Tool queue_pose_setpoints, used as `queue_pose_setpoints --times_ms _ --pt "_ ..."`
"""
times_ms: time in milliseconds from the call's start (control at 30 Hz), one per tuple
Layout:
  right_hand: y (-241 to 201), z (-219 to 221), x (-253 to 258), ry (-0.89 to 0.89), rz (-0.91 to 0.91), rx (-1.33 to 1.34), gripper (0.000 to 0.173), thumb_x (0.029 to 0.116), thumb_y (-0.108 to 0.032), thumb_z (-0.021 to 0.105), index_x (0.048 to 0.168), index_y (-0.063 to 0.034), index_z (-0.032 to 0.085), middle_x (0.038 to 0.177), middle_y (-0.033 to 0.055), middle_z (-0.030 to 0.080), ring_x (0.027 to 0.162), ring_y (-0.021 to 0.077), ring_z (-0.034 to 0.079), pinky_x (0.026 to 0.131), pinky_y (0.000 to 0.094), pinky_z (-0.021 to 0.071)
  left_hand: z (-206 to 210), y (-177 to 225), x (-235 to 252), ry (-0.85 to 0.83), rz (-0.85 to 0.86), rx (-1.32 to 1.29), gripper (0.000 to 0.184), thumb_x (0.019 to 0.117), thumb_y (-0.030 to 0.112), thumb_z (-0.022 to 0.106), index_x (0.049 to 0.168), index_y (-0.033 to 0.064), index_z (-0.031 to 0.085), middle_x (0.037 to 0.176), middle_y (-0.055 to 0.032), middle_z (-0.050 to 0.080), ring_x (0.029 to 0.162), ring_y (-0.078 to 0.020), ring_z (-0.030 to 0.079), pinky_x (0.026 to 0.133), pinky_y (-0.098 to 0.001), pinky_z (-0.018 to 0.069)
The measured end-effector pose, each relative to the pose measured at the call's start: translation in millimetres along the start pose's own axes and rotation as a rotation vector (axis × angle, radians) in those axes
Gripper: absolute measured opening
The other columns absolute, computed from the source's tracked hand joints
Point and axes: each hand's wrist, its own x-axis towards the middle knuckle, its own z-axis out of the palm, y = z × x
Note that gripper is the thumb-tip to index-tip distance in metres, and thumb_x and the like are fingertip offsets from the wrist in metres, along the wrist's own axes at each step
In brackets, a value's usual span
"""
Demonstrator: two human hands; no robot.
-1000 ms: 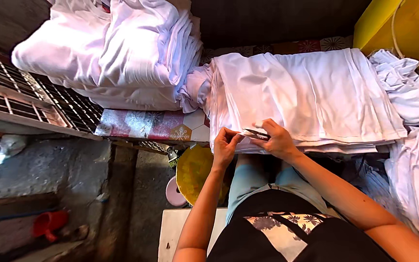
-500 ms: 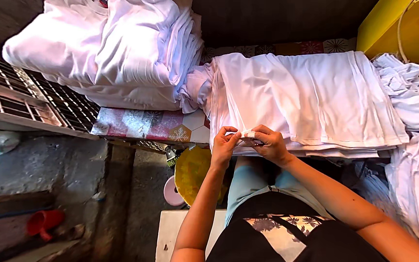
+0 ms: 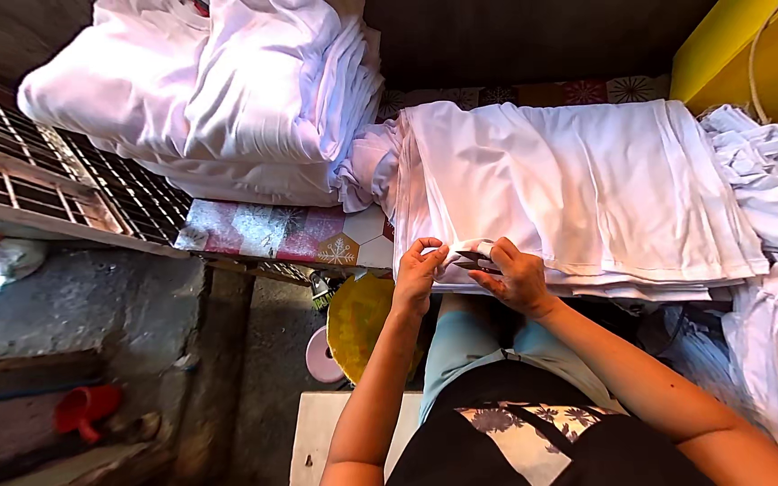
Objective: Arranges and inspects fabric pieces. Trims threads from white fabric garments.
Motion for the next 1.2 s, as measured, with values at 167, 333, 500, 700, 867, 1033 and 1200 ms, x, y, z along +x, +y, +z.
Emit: queue_pose_setpoints --times_ms 167,333,500,700,867,1033,1200 --pt "-0.7 6.0 0.1 0.085 0.004 -0.006 0.04 0.0994 -0.039 0.063 0.112 -0.003 0.076 0.087 0.0129 0.068 0.064 0.0207 0.064 0.05 0.0327 0.0482 6.0 3.1 -2.6 0.029 -0.022 -0.068 0.006 0.1031 0.003 0.056 0.105 0.0079 0.059 0.078 -0.0004 0.068 0.068 -0.0053 0.065 0.068 -0.0219 0.055" --pt "-4.6 5.4 -0.2 0.147 -0.004 -0.042 0.038 0.0987 -0.035 0.066 0.114 -0.0026 0.077 0.087 0.0125 0.07 0.066 0.0197 0.065 0.053 0.0304 0.0491 10.6 2.2 -4.6 0.049 -0.027 -0.109 0.006 0.103 0.003 0.056 0.104 0.008 0.059 0.079 -0.0009 0.068 0.068 -0.0062 0.065 0.068 -0.022 0.0554" --pt "-5.3 2.2 0.5 0.151 -0.033 -0.095 0.034 0.0985 -0.034 0.066 0.111 -0.0043 0.079 0.085 0.0113 0.071 0.065 0.0191 0.065 0.053 0.0299 0.048 10.1 1.3 -5.1 0.051 -0.014 -0.087 0.007 0.1021 0.002 0.057 0.103 0.0082 0.059 0.078 -0.0006 0.068 0.068 -0.0059 0.065 0.068 -0.0219 0.0551" --pt "-6.9 -1.9 2.3 0.13 -0.067 -0.092 0.028 0.0998 -0.029 0.064 0.1 -0.0064 0.08 0.081 0.0083 0.071 0.064 0.0184 0.065 0.051 0.0303 0.0478 7.9 -1.2 -3.9 0.05 0.009 -0.028 0.005 0.1016 0.003 0.058 0.103 0.0077 0.059 0.078 -0.0001 0.068 0.069 -0.0065 0.065 0.07 -0.0241 0.0552" --pt "-0.7 -7.0 3.4 0.1 0.143 0.014 0.036 0.0935 -0.034 0.071 0.105 -0.0009 0.077 0.088 0.0134 0.07 0.068 0.0226 0.067 0.052 0.037 0.0507 5.8 -1.1 -3.3 0.041 0.013 -0.042 0.006 0.1011 0.002 0.059 0.102 0.0075 0.06 0.078 -0.0008 0.069 0.07 -0.0069 0.066 0.07 -0.0233 0.0555" --pt "16.5 -13.6 -0.8 -0.272 0.446 -0.161 0.046 0.0827 -0.025 0.083 0.118 0.0016 0.071 0.116 0.0237 0.068 0.084 0.0412 0.071 0.063 0.0594 0.0547 0.9 -3.0 -5.1 -0.046 0.091 0.122 0.022 0.092 -0.005 0.068 0.108 0.0059 0.058 0.083 -0.0018 0.072 0.074 -0.0071 0.069 0.073 -0.0253 0.0573" --pt "51.9 -69.1 -10.6 -0.121 0.38 -0.465 0.017 0.0907 -0.005 0.067 0.099 0.0094 0.067 0.093 0.0289 0.068 0.071 0.0481 0.068 0.053 0.0619 0.0503 -21.5 -45.6 -4.6 0.095 0.919 0.955 0.018 0.0784 -0.011 0.067 0.095 -0.0042 0.067 0.088 -0.0146 0.069 0.078 -0.0233 0.067 0.072 -0.035 0.0571"
